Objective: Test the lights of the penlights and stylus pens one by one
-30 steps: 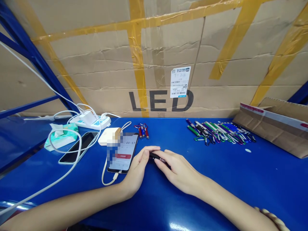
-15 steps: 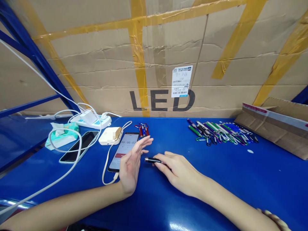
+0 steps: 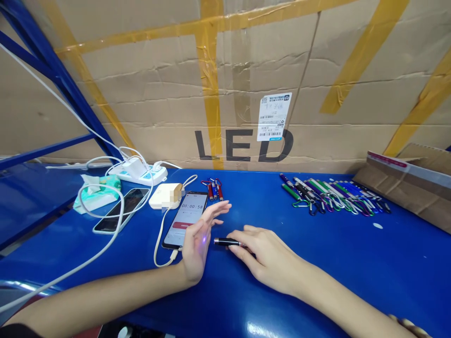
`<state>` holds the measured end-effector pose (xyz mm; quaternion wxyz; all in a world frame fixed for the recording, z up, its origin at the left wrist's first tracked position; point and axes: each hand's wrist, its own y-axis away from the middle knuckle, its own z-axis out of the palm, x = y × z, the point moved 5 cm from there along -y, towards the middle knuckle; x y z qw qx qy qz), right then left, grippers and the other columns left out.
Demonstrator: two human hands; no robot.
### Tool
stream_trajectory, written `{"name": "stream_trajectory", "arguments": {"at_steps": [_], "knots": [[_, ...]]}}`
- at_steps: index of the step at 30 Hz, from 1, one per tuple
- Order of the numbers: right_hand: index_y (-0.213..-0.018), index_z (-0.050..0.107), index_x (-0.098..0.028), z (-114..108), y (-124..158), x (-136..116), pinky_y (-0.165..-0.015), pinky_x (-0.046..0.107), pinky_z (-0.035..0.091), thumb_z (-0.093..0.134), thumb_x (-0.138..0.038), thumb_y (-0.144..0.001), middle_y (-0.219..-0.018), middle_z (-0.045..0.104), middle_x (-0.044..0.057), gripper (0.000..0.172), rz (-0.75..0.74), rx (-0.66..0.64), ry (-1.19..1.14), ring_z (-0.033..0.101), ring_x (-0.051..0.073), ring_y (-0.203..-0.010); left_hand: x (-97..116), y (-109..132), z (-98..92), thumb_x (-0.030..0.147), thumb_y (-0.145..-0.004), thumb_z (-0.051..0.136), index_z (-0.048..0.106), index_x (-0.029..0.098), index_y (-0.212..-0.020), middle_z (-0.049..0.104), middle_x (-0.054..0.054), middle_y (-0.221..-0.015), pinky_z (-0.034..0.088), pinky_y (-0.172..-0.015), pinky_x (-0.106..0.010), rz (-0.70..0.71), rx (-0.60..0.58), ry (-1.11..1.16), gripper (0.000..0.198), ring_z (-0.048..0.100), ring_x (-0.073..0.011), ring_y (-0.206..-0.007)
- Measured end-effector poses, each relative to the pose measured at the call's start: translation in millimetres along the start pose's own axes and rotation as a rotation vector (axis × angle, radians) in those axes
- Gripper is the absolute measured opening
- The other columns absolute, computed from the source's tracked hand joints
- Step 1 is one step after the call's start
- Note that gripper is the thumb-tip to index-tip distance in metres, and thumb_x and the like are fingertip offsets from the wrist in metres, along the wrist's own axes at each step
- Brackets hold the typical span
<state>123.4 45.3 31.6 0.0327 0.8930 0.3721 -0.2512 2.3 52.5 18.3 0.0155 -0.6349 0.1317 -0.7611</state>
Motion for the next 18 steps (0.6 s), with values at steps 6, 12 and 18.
{"name": "stream_trajectory", "arguments": {"at_steps": [6,12,18], "knots": [[-0.096,0.062,-0.021,1.9,0.4,1.4,-0.073,0.029,0.048,0.036,-0.032,-0.095,-0.090,0.066,0.006,0.028,-0.016,0.021,0.012,0.062,0.018,-0.081,-0.6,0.9,0.1,0.030,-0.085,0.020,0.052,0.016,-0.120,0.053,-0.007,-0.128,0.033,-0.094,-0.033,0.027,-0.026,-0.008,0.049,0.044,-0.0230,-0.119],[-0.094,0.062,-0.021,3.9,-0.4,0.2,-0.066,0.030,0.048,0.038,-0.033,-0.094,-0.082,0.066,0.006,0.028,-0.037,0.027,0.061,0.062,0.018,-0.074,-0.8,0.7,0.1,0.028,-0.085,0.020,0.052,0.016,-0.120,0.054,-0.007,-0.126,0.033,-0.093,-0.034,0.049,-0.044,-0.011,0.049,0.045,-0.0231,-0.118],[-0.099,0.064,-0.023,2.8,-0.6,-1.7,-0.076,0.033,0.050,0.039,-0.029,-0.093,-0.089,0.069,0.006,0.027,-0.076,0.064,0.063,0.065,0.019,-0.079,-1.0,1.7,0.6,0.028,-0.084,0.021,0.053,0.016,-0.119,0.054,-0.008,-0.125,0.033,-0.094,-0.035,0.030,-0.052,-0.028,0.049,0.045,-0.0234,-0.117]]}}
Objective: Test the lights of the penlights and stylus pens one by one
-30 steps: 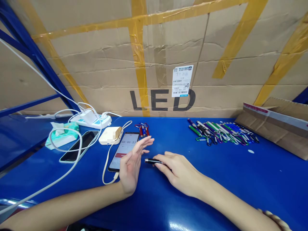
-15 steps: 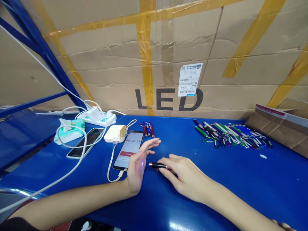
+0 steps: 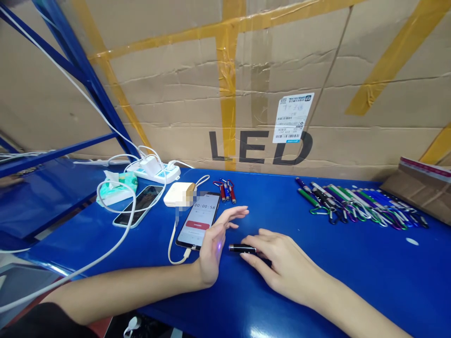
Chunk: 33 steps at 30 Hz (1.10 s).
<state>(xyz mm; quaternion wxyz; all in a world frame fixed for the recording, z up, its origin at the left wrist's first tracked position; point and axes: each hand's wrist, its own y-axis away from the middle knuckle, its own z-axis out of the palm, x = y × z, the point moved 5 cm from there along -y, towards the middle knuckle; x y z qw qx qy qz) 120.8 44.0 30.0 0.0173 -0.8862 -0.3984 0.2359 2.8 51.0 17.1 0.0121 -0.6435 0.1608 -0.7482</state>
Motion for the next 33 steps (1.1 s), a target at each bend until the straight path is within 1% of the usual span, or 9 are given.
{"name": "stream_trajectory", "arguments": {"at_steps": [2,3,8,12,14,19,21,27,33], "knots": [[-0.103,0.064,-0.023,0.1,0.2,-0.1,-0.081,0.035,0.049,0.038,-0.029,-0.094,-0.091,0.069,0.007,0.028,-0.005,-0.001,-0.010,0.065,0.019,-0.081,0.6,0.2,0.2,0.028,-0.084,0.021,0.053,0.016,-0.119,0.054,-0.008,-0.124,0.033,-0.095,-0.035,-0.002,-0.004,-0.008,0.049,0.045,-0.0233,-0.116],[-0.104,0.064,-0.023,0.2,0.2,-0.1,-0.081,0.035,0.050,0.038,-0.029,-0.094,-0.093,0.069,0.007,0.029,-0.006,-0.005,-0.011,0.065,0.020,-0.083,0.9,0.4,0.4,0.028,-0.084,0.021,0.053,0.015,-0.119,0.054,-0.008,-0.124,0.033,-0.096,-0.036,-0.003,-0.006,-0.008,0.049,0.045,-0.0232,-0.116],[-0.106,0.064,-0.023,1.2,0.1,1.0,-0.076,0.034,0.052,0.037,-0.030,-0.094,-0.093,0.069,0.007,0.030,-0.005,-0.021,-0.011,0.065,0.020,-0.083,4.2,2.0,2.9,0.027,-0.084,0.023,0.053,0.012,-0.119,0.055,-0.010,-0.122,0.033,-0.097,-0.034,0.018,-0.025,-0.002,0.048,0.046,-0.0229,-0.116],[-0.110,0.062,-0.024,0.8,0.1,2.4,-0.079,0.035,0.052,0.036,-0.030,-0.095,-0.096,0.068,0.007,0.031,-0.005,-0.011,-0.027,0.065,0.020,-0.088,7.3,3.7,4.1,0.027,-0.086,0.025,0.055,0.012,-0.119,0.056,-0.009,-0.120,0.033,-0.096,-0.033,0.050,-0.051,-0.026,0.047,0.047,-0.0227,-0.115],[-0.110,0.062,-0.025,1.4,0.1,3.4,-0.080,0.035,0.053,0.036,-0.030,-0.095,-0.098,0.068,0.007,0.031,0.005,-0.016,-0.029,0.065,0.020,-0.089,7.5,4.1,3.7,0.027,-0.086,0.025,0.055,0.013,-0.119,0.056,-0.009,-0.120,0.033,-0.096,-0.032,0.043,-0.059,-0.032,0.047,0.047,-0.0226,-0.114],[-0.108,0.063,-0.024,4.8,0.1,6.4,-0.074,0.036,0.056,0.036,-0.033,-0.094,-0.098,0.069,0.008,0.031,0.026,-0.027,-0.025,0.066,0.022,-0.088,7.4,3.7,2.2,0.026,-0.086,0.025,0.055,0.015,-0.119,0.056,-0.008,-0.120,0.034,-0.095,-0.032,0.018,-0.066,-0.048,0.047,0.047,-0.0222,-0.114],[-0.107,0.064,-0.024,6.1,0.2,6.4,-0.076,0.037,0.056,0.036,-0.033,-0.094,-0.098,0.069,0.008,0.032,0.014,-0.024,-0.020,0.067,0.022,-0.087,7.6,3.6,2.5,0.024,-0.085,0.024,0.055,0.015,-0.119,0.056,-0.008,-0.120,0.034,-0.093,-0.032,0.008,-0.076,-0.072,0.047,0.047,-0.0219,-0.114],[-0.108,0.065,-0.023,4.9,-0.6,5.0,-0.075,0.035,0.058,0.034,-0.034,-0.095,-0.098,0.070,0.008,0.035,-0.018,0.035,0.070,0.068,0.022,-0.087,9.3,4.1,1.7,0.021,-0.083,0.025,0.055,0.015,-0.120,0.055,-0.008,-0.120,0.035,-0.092,-0.032,-0.016,-0.088,-0.100,0.048,0.047,-0.0210,-0.113],[-0.106,0.066,-0.021,4.8,-4.2,0.1,-0.073,0.033,0.060,0.032,-0.033,-0.095,-0.092,0.072,0.007,0.037,-0.083,0.109,0.171,0.070,0.021,-0.083,9.5,3.7,1.5,0.019,-0.082,0.026,0.055,0.010,-0.119,0.055,-0.011,-0.120,0.036,-0.092,-0.031,-0.003,-0.073,-0.074,0.048,0.048,-0.0210,-0.113]]}}
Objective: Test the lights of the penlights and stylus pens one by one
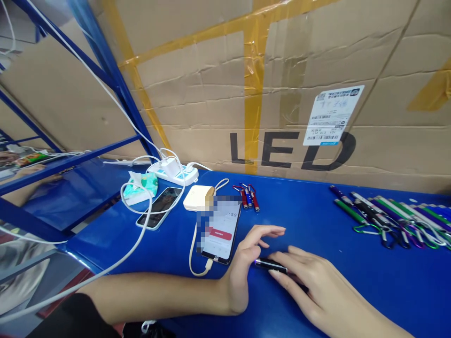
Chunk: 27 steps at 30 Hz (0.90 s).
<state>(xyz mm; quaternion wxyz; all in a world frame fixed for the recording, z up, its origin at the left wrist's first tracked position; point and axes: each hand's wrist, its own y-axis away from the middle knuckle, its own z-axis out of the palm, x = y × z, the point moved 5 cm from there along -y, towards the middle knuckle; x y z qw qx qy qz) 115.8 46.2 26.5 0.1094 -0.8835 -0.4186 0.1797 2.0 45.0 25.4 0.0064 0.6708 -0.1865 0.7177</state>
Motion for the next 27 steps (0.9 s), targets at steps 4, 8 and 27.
{"name": "stream_trajectory", "arguments": {"at_steps": [4,8,27], "knots": [[-0.104,0.066,-0.020,2.2,-1.3,-2.8,-0.074,0.036,0.060,0.029,-0.033,-0.095,-0.090,0.072,0.008,0.040,-0.057,0.034,0.062,0.070,0.023,-0.082,-4.1,-1.1,-1.2,0.018,-0.083,0.024,0.058,0.010,-0.116,0.057,-0.010,-0.117,0.036,-0.094,-0.032,-0.009,0.052,0.052,0.048,0.049,-0.0209,-0.112],[-0.102,0.066,-0.021,5.1,-1.5,-0.5,-0.072,0.030,0.060,0.033,-0.031,-0.095,-0.092,0.072,0.008,0.035,-0.043,-0.016,0.051,0.069,0.021,-0.083,-6.1,-1.6,-3.7,0.017,-0.084,0.022,0.060,0.011,-0.113,0.058,-0.009,-0.116,0.036,-0.094,-0.031,-0.001,0.083,0.092,0.048,0.050,-0.0200,-0.110],[-0.092,0.070,-0.024,-2.5,-8.9,-7.1,-0.063,0.019,0.059,0.029,-0.034,-0.095,-0.082,0.073,0.006,0.042,-0.091,0.113,0.044,0.070,0.016,-0.073,-3.6,-1.9,-4.4,0.013,-0.082,0.021,0.061,0.011,-0.111,0.057,-0.009,-0.113,0.038,-0.093,-0.030,-0.028,0.061,0.055,0.049,0.050,-0.0191,-0.109]]}}
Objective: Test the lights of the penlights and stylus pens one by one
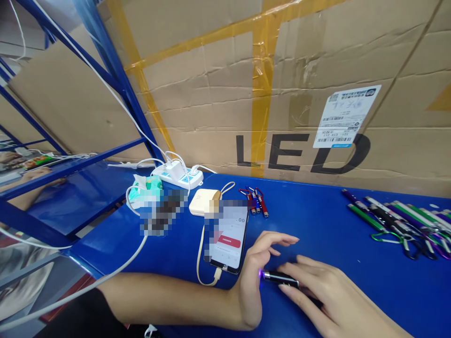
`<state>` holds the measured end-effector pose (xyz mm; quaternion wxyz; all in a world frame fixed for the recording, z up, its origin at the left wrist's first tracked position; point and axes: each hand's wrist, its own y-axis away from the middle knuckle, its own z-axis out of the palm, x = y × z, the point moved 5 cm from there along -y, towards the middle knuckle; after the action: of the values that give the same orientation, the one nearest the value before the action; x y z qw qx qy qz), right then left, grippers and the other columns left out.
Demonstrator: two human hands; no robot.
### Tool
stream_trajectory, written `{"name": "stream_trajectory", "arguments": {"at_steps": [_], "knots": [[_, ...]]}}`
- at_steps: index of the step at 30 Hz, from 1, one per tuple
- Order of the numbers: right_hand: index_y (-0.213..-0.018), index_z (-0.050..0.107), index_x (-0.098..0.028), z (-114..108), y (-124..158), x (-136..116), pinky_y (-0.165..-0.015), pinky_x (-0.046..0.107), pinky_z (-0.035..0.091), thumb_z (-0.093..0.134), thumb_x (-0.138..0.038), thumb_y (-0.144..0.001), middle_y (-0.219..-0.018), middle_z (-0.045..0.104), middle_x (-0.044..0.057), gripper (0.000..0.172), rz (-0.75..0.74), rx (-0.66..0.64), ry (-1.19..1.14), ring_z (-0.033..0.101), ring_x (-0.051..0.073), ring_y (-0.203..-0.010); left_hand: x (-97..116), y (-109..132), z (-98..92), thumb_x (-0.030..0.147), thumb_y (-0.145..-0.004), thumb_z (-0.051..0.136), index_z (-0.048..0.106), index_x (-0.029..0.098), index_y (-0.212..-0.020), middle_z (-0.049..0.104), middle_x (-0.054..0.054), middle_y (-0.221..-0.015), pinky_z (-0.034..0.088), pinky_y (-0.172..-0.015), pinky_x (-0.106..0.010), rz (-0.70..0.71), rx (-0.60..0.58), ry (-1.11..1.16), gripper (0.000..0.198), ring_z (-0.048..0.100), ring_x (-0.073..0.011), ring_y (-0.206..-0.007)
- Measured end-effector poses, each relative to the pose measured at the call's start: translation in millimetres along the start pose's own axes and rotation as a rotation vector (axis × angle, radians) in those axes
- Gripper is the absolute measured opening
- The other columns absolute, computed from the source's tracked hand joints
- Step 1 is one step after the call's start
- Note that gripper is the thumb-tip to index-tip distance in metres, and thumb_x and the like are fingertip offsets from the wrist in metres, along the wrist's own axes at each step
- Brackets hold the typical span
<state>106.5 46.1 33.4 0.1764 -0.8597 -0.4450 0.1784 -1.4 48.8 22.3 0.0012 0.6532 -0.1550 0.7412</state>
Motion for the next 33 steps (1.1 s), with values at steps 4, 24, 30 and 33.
{"name": "stream_trajectory", "arguments": {"at_steps": [4,24,30,33], "knots": [[-0.089,0.070,-0.024,-2.2,-1.6,-3.4,-0.064,0.020,0.059,0.029,-0.035,-0.094,-0.080,0.073,0.004,0.043,-0.021,0.043,0.010,0.071,0.017,-0.071,4.2,1.1,0.3,0.015,-0.083,0.022,0.060,0.011,-0.113,0.057,-0.009,-0.115,0.037,-0.093,-0.030,0.033,-0.021,-0.024,0.049,0.050,-0.0189,-0.110],[-0.105,0.067,-0.032,26.2,37.6,24.3,-0.067,0.039,0.062,0.036,-0.039,-0.090,-0.096,0.072,0.003,0.035,0.152,-0.008,0.019,0.069,0.026,-0.084,7.9,2.3,0.8,0.016,-0.081,0.024,0.061,0.013,-0.113,0.058,-0.008,-0.116,0.036,-0.091,-0.031,0.052,-0.048,-0.046,0.049,0.049,-0.0202,-0.110],[-0.095,0.071,-0.022,4.4,10.2,8.7,-0.067,0.032,0.060,0.033,-0.040,-0.094,-0.088,0.073,0.007,0.042,0.126,-0.060,-0.043,0.070,0.022,-0.080,-13.1,-4.8,-0.5,0.017,-0.082,0.023,0.061,0.010,-0.108,0.058,-0.010,-0.113,0.037,-0.091,-0.033,-0.071,0.042,0.074,0.046,0.050,-0.0207,-0.107],[-0.099,0.068,-0.021,2.7,6.3,8.7,-0.071,0.030,0.057,0.036,-0.033,-0.094,-0.090,0.071,0.007,0.034,0.164,-0.145,-0.163,0.068,0.019,-0.081,-19.0,-6.7,0.0,0.020,-0.082,0.023,0.059,0.009,-0.106,0.057,-0.011,-0.115,0.036,-0.092,-0.035,-0.113,0.074,0.129,0.044,0.050,-0.0215,-0.107]]}}
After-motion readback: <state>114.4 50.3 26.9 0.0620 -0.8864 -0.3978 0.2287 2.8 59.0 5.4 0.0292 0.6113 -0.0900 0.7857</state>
